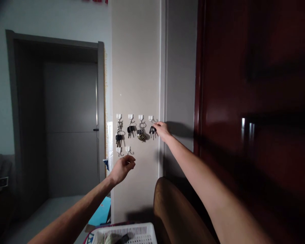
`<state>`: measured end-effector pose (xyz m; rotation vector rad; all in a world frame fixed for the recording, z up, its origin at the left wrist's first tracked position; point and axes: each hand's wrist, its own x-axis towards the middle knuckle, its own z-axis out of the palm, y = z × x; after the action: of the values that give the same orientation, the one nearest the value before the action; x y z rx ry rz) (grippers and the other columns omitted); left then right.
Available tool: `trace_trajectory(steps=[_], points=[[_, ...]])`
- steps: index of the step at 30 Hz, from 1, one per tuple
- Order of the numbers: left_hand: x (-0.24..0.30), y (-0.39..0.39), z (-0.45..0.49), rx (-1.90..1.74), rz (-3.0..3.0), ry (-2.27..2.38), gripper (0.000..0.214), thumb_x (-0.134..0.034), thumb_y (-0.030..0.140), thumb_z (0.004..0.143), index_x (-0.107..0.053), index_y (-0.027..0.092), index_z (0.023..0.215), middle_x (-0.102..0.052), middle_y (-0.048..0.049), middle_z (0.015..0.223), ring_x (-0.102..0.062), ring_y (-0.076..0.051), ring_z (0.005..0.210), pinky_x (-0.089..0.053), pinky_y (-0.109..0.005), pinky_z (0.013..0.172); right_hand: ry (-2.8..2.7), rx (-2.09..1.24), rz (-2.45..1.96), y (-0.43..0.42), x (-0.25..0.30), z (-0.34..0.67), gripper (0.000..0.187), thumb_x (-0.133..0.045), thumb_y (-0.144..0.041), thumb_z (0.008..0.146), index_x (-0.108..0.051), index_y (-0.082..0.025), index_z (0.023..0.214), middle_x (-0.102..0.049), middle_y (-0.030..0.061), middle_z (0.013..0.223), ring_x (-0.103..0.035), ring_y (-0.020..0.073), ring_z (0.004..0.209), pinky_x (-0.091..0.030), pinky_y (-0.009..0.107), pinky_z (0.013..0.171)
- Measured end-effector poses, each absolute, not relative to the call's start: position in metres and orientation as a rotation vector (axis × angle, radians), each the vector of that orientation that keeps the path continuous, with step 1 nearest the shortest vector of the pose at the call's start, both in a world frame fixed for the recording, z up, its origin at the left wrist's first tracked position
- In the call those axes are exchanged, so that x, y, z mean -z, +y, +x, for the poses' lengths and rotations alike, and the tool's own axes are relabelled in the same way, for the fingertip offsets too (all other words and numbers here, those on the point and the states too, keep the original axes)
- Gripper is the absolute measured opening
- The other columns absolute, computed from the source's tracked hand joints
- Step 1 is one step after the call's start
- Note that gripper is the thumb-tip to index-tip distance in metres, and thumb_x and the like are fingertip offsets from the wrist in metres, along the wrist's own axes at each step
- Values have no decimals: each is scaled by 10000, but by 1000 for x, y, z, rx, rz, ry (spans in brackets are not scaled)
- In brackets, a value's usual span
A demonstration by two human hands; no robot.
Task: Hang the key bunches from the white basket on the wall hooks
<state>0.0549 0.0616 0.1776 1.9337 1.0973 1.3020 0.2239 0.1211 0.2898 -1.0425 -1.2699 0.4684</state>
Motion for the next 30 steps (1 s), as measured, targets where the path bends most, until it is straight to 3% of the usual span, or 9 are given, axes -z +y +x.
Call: trace_trajectory(steps=[8,13,18,23,27,30], points=[[-181,64,57,-1220,1969,1149,129,-426,183,591,-495,135,690,-479,12,596,-402,-59,488,-324,-166,452,-1144,-364,-1218,164,-323,223,69,-474,-147,623,-500,-99,665,-466,-16,472,-369,31,344,-295,147,315],[-165,75,50,-1190,1932,1180,142,-422,173,584,-493,133,700,-490,7,591,-416,-65,502,-333,-169,469,-1113,-349,-1318,185,-315,222,69,-493,-136,602,-518,-87,644,-444,-22,394,-354,38,307,-272,155,296],[-149,75,44,-1161,1920,1198,154,-418,167,584,-495,126,712,-507,-4,600,-438,-72,525,-346,-175,496,-1141,-326,-1352,186,-297,223,116,-465,-187,631,-543,-112,671,-509,-1,455,-428,57,362,-315,160,340],[-116,63,33,-1081,1932,1256,170,-415,173,587,-506,122,720,-524,-12,619,-439,-70,516,-349,-177,490,-1259,-109,-1441,167,-269,231,187,-433,-207,628,-565,-145,744,-584,29,675,-524,105,582,-376,173,468],[-74,44,23,-916,1922,1352,194,-420,181,588,-520,127,745,-544,-11,638,-457,-75,523,-358,-182,499,-1618,51,-1556,130,-221,224,263,-387,-186,651,-530,-119,861,-566,61,840,-504,124,736,-381,210,613],[-41,26,21,-738,1964,1424,196,-431,183,588,-530,142,753,-556,-6,677,-472,-80,562,-360,-178,521,-2024,-33,-1575,96,-171,210,265,-373,-178,661,-527,-110,866,-559,71,869,-489,123,764,-367,207,641]])
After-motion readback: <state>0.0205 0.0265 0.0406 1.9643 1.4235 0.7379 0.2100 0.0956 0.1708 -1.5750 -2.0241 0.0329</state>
